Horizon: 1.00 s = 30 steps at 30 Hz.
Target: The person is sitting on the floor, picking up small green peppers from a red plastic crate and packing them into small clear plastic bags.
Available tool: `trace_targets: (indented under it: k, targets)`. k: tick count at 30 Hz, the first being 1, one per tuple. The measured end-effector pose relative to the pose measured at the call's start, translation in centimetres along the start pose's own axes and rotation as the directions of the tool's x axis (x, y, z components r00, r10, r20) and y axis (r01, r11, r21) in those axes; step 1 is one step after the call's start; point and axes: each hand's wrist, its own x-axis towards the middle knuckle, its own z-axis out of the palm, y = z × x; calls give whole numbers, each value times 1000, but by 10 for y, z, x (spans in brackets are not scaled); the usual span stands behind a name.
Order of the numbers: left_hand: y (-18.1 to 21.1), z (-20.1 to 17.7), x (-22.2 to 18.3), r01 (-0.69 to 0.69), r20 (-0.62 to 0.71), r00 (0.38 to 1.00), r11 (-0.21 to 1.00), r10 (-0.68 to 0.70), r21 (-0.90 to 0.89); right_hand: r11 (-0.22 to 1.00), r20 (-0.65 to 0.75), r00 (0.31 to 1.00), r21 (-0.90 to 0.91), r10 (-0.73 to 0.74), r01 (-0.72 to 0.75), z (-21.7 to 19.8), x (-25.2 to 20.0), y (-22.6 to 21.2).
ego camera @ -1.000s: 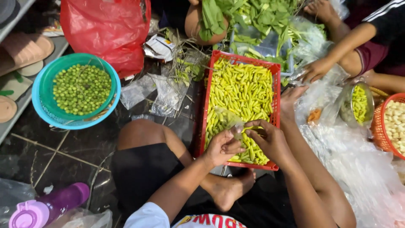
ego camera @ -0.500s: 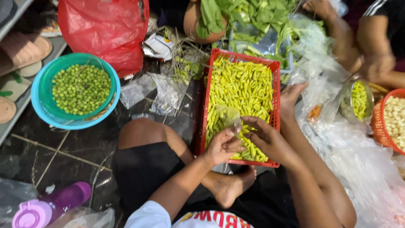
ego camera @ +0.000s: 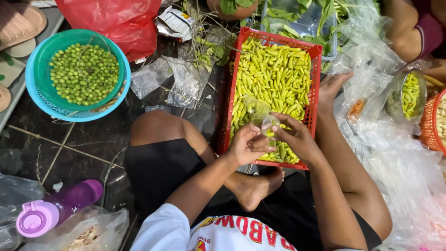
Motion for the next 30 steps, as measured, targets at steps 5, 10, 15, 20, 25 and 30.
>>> trace_targets:
  k: [5,10,15,20,25,30]
  targets:
    - [-4,-11,0,12,87,996,1000,-13,10,985,-123,986,-144,-114,96,-13,2,-10]
    - [-11,-51,1,-1,162,987,999,-5,36,951,-64,980,-263,-189,166,-14,-5,-39]
    - [-14,-58,0,-28,207,978,995,8,92,955,-6,981,-232,-193,187,-24,2,-46]
    - [-15,-68,0,-29,233,973,990,-3,136,970,-141,973,-189,-181,153,-56,50,-28]
    - [-16,-75,2,-43,242,970,982,-3,185,773,-47,960,-604,-277,193,-83,143,61]
    - [-9,-64,-1,-34,232,972,975,-18,218,503,-12,863,-817,-505,283,-86,214,80]
